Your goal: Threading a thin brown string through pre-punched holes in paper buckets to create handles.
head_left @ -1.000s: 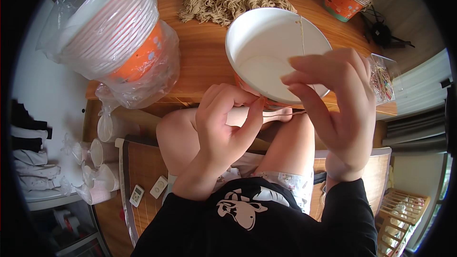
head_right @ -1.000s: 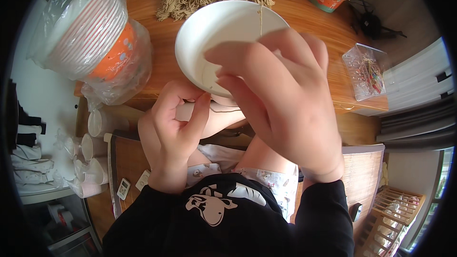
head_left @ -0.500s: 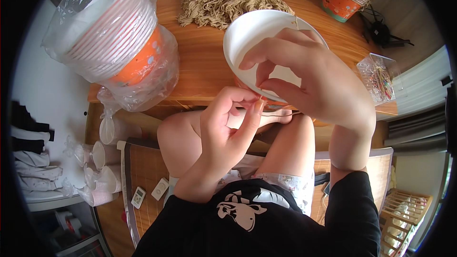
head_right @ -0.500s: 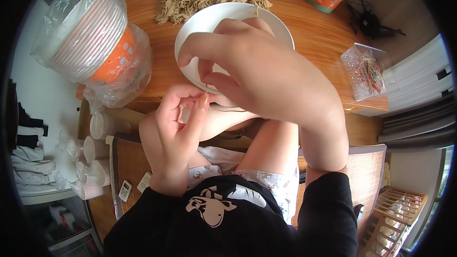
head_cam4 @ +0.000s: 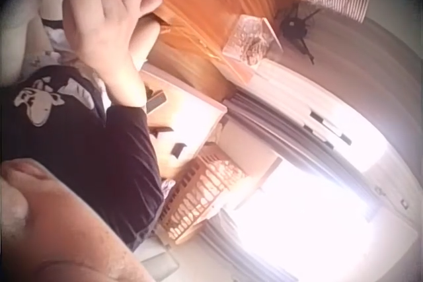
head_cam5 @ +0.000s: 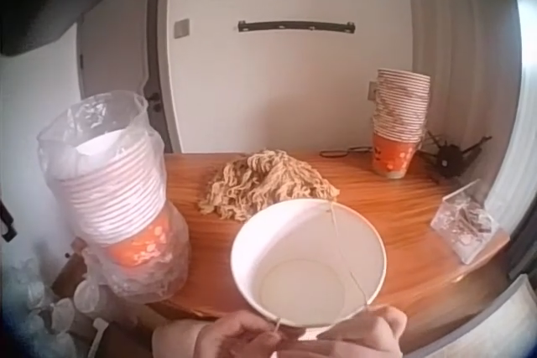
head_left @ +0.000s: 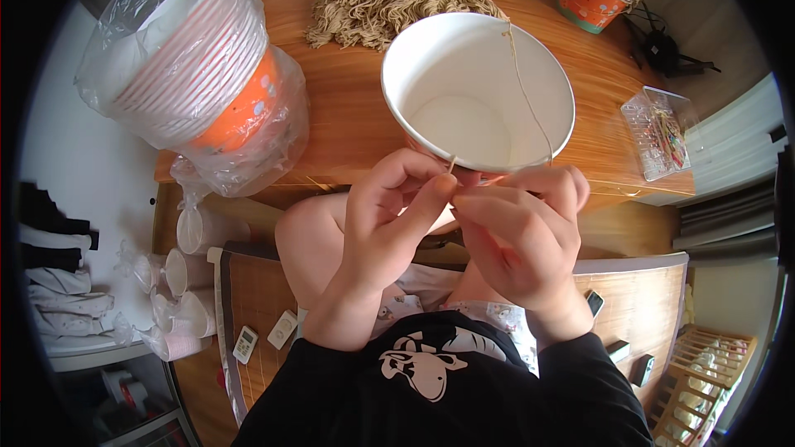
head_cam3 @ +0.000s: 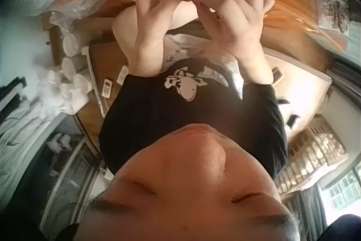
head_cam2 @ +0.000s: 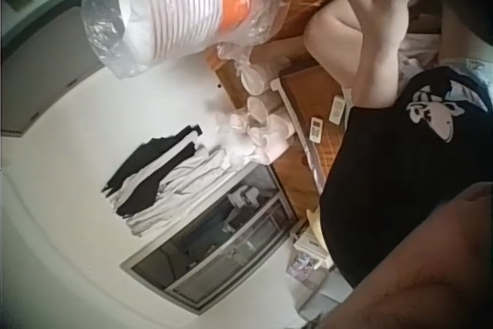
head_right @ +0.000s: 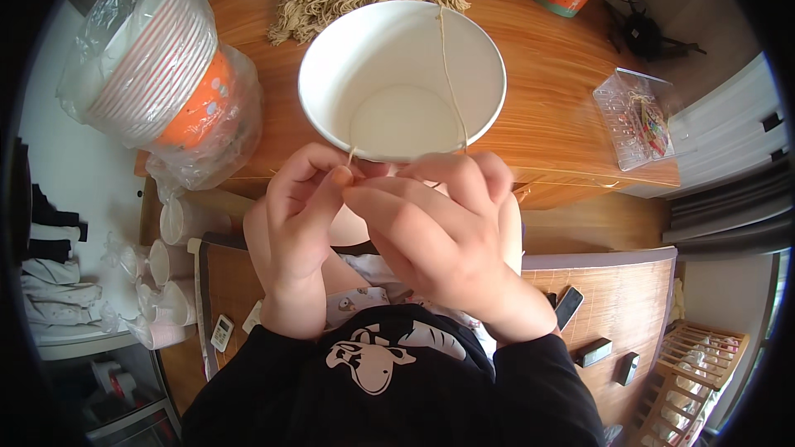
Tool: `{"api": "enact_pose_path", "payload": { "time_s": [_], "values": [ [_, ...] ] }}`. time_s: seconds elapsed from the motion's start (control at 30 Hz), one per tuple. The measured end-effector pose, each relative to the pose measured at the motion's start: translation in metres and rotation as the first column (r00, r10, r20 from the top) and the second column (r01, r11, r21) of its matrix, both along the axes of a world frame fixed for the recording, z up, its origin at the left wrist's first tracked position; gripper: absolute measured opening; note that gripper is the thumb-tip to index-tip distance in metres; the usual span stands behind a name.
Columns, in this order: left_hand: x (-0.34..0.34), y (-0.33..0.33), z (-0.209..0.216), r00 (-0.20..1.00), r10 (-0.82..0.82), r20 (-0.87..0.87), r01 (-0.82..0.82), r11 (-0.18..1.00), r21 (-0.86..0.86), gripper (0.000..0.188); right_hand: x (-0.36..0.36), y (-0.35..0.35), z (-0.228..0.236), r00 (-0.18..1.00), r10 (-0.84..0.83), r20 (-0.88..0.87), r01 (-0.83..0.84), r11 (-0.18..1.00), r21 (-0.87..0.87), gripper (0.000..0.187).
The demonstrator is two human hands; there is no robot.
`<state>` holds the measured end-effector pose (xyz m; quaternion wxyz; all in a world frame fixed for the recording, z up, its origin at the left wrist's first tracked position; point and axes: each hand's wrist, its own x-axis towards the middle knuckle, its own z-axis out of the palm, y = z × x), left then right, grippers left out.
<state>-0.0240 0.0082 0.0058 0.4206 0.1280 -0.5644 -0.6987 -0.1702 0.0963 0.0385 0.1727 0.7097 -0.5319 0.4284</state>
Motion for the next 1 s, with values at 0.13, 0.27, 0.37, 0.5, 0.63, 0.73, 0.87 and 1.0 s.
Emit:
{"api": "enact_pose_path", "payload": {
  "time_s": [0.13, 0.27, 0.37, 0.5, 0.63, 0.73, 0.87, 1.0],
  "values": [
    [0.003, 0.000, -0.002, 0.997, -0.001, -0.072, 0.004, 0.999, 0.043, 0.013, 0.007, 0.009, -0.027, 0.991, -0.131, -0.003, 0.130, 0.988, -0.084, 0.041],
    [0.008, 0.002, -0.002, 0.996, -0.021, -0.089, 0.026, 0.998, 0.056, 0.014, 0.013, 0.001, -0.040, 0.965, -0.261, -0.025, 0.258, 0.963, -0.080, 0.044],
    [0.010, 0.006, 0.002, 0.997, 0.073, 0.000, -0.073, 0.997, -0.032, 0.012, 0.011, 0.003, -0.039, 0.955, -0.290, -0.055, 0.286, 0.956, -0.063, 0.046],
    [0.014, 0.004, -0.012, 0.960, 0.270, 0.075, -0.241, 0.931, -0.272, 0.010, 0.005, 0.011, -0.027, 0.982, -0.155, 0.108, 0.154, 0.988, 0.018, 0.044],
    [0.010, 0.009, -0.018, 0.907, 0.404, 0.114, -0.347, 0.874, -0.340, 0.009, 0.011, 0.018, -0.021, 0.980, -0.040, 0.197, 0.032, 0.998, 0.045, 0.043],
    [0.004, 0.011, -0.028, 0.961, 0.275, 0.010, -0.272, 0.956, -0.109, 0.011, 0.020, 0.020, -0.023, 0.980, -0.013, 0.198, 0.001, 0.998, 0.059, 0.043],
    [0.002, 0.011, -0.030, 0.992, 0.075, -0.100, -0.048, 0.965, 0.257, 0.016, 0.024, 0.021, -0.033, 0.990, -0.032, 0.140, 0.028, 0.999, 0.029, 0.039],
    [0.000, 0.009, -0.032, 0.979, 0.008, -0.203, 0.072, 0.920, 0.385, 0.016, 0.024, 0.021, -0.037, 0.995, -0.090, 0.041, 0.089, 0.996, 0.021, 0.032]
  ]
}}
